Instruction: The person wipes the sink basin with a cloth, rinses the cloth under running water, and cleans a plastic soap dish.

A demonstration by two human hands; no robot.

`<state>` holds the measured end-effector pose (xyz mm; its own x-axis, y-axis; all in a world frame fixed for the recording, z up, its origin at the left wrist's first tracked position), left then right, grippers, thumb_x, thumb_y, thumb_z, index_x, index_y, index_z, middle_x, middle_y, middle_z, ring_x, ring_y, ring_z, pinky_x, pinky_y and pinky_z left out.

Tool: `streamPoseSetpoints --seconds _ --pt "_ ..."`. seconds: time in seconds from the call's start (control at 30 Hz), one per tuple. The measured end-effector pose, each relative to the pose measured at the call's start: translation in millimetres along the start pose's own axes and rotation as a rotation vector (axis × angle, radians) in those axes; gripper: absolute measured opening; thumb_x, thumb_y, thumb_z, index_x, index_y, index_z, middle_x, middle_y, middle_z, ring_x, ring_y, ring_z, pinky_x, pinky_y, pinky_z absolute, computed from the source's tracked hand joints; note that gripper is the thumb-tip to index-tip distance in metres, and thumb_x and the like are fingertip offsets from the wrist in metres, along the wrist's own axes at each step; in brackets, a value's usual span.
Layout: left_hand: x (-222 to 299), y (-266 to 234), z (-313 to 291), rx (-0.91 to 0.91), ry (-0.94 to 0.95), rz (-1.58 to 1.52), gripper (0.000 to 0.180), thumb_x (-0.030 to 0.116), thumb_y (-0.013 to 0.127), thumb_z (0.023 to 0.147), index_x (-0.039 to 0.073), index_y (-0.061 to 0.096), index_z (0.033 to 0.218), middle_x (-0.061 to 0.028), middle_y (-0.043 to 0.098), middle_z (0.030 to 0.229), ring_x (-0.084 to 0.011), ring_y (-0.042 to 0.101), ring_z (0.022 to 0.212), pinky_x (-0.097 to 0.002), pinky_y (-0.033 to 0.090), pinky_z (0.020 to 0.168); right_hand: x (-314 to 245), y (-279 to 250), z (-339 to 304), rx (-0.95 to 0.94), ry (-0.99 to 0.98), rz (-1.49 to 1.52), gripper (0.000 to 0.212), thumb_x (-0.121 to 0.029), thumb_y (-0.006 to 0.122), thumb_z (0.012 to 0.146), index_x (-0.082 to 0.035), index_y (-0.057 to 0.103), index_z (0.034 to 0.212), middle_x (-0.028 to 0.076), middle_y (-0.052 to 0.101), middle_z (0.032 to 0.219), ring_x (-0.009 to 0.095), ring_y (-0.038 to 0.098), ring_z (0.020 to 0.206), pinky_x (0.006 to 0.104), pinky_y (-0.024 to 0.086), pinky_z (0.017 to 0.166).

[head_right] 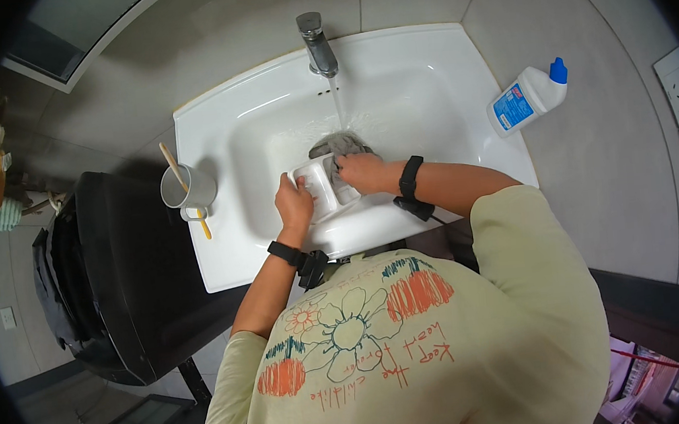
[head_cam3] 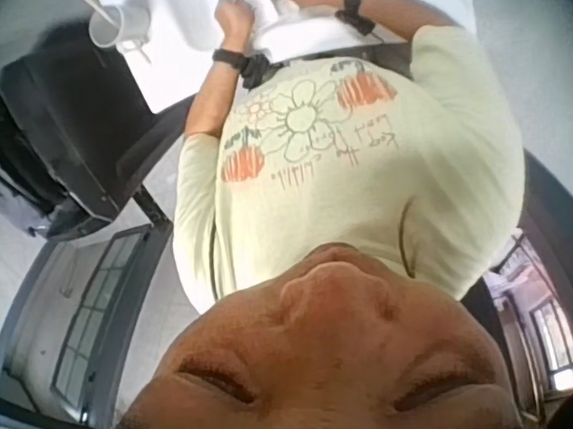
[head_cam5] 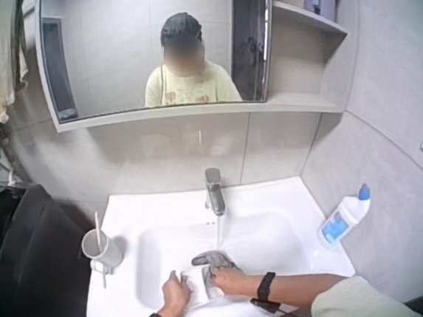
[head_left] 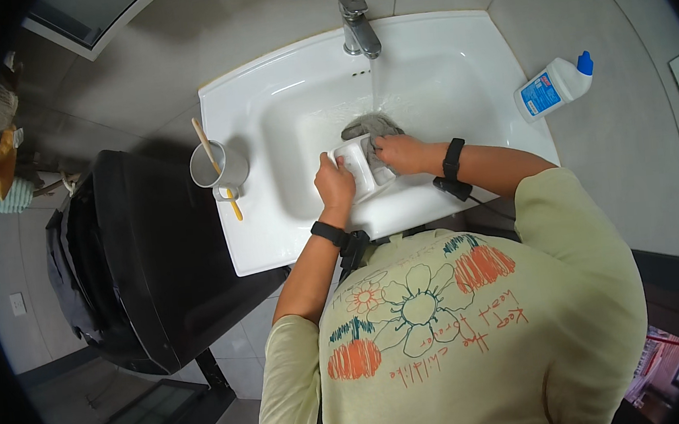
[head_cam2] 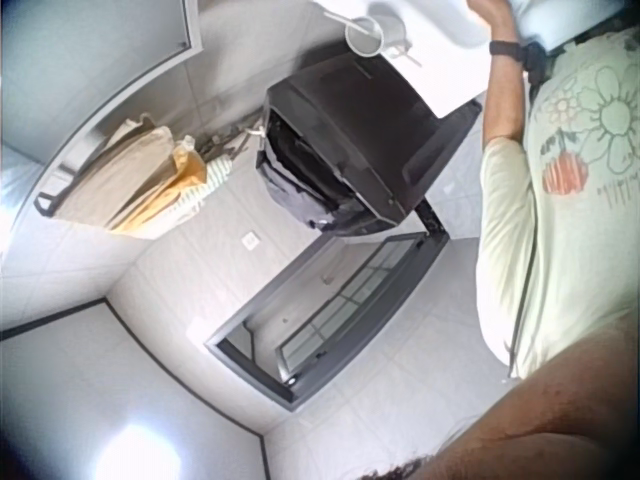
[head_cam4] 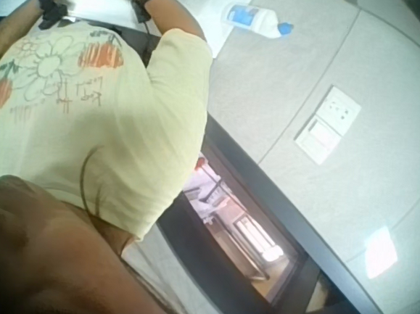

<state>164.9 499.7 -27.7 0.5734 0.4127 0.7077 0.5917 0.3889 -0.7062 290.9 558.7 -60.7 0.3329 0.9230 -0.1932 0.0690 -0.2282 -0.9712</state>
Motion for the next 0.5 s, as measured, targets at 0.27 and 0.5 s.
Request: streamPoseSetpoints --seconds 0.27,0.5 --pt "34 -1 -12 -0.007 0.077 0.055 0.020 0.016 0.047 0.089 -0.002 0.046 0.097 -0.0265 0.059 0.070 -0.0444 0.058 0.067 -0.0493 0.046 0.059 -27 21 -23 -0.300 -0.071 -0.059 0.018 -0.009 0.056 0.072 0.002 0.065 0.084 0.021 0.058 0.100 0.033 0.060 0.084 0.0409 0.050 0.071" --pt "-15 9 -5 -0.007 -0.133 -0.114 0.021 0.018 0.048 0.090 -0.001 0.048 0.098 -0.0257 0.060 0.072 -0.0440 0.058 0.070 -0.0485 0.046 0.062 -3 21 4 -0.314 0.217 0.720 0.011 -0.007 0.055 0.072 0.001 0.059 0.066 0.005 0.055 0.060 0.019 0.053 0.057 0.0324 0.044 0.055"
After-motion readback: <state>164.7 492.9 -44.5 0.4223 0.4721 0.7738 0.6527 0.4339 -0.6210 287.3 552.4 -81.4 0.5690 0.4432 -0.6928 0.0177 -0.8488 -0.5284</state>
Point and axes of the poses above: each hand's wrist, its own z-axis towards the middle knuckle, its own y-axis out of the palm, x = y × z, the point moved 9 cm from there along z, towards the middle knuckle
